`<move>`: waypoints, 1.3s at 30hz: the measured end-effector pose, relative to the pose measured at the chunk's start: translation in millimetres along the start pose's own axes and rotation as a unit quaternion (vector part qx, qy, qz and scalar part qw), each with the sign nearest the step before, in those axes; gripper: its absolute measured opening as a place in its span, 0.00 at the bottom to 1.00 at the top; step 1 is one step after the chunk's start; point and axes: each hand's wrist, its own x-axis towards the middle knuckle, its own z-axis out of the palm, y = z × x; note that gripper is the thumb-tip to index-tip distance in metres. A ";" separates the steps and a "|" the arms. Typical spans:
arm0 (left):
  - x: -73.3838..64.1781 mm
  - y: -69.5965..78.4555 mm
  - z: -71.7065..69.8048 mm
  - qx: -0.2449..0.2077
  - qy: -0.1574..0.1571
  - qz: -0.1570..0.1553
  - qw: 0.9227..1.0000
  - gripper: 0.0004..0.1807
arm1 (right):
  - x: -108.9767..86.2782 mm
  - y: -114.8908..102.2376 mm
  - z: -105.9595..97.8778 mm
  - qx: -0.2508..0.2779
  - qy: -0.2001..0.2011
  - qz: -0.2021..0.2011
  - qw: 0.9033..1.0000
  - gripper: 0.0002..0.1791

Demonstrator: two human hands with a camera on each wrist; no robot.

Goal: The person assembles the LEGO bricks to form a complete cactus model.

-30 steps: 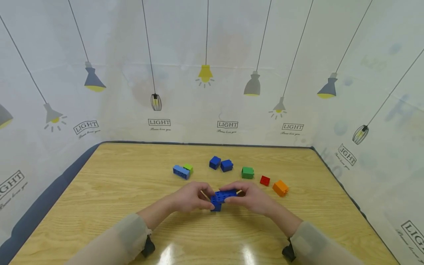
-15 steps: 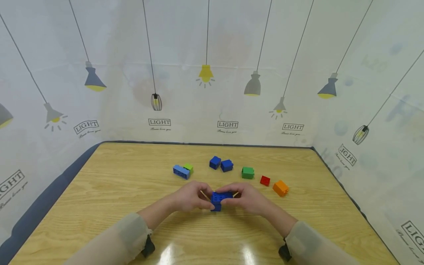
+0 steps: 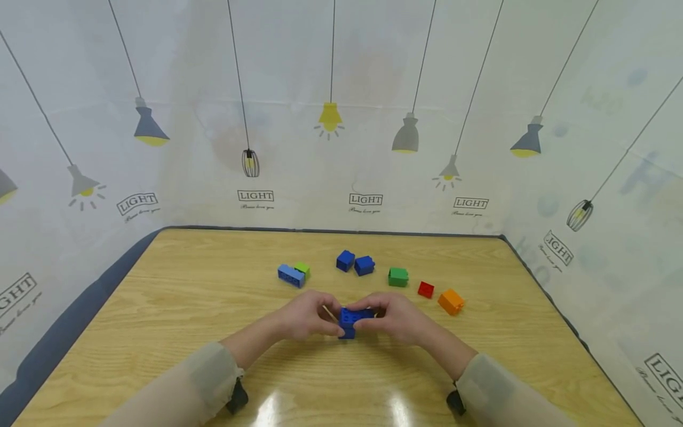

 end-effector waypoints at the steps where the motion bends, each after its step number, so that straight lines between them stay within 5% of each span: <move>1: -0.2 0.0 -0.3 0.001 0.000 0.001 1.000 0.12 | 0.4 -0.3 -0.1 -0.001 -0.001 -0.003 1.000 0.17; 18: 0.2 0.0 0.0 0.007 0.002 0.003 1.000 0.12 | 2.6 2.2 -0.8 -0.091 -0.008 -0.075 0.993 0.18; 27: -1.6 -1.5 -1.4 0.016 -0.001 0.008 1.000 0.15 | 2.4 2.0 -0.5 -0.080 -0.008 -0.079 0.994 0.18; 39: -6.5 -0.8 0.0 -0.038 0.029 0.016 0.999 0.16 | -0.2 1.4 -3.0 -0.104 -0.006 -0.071 0.992 0.18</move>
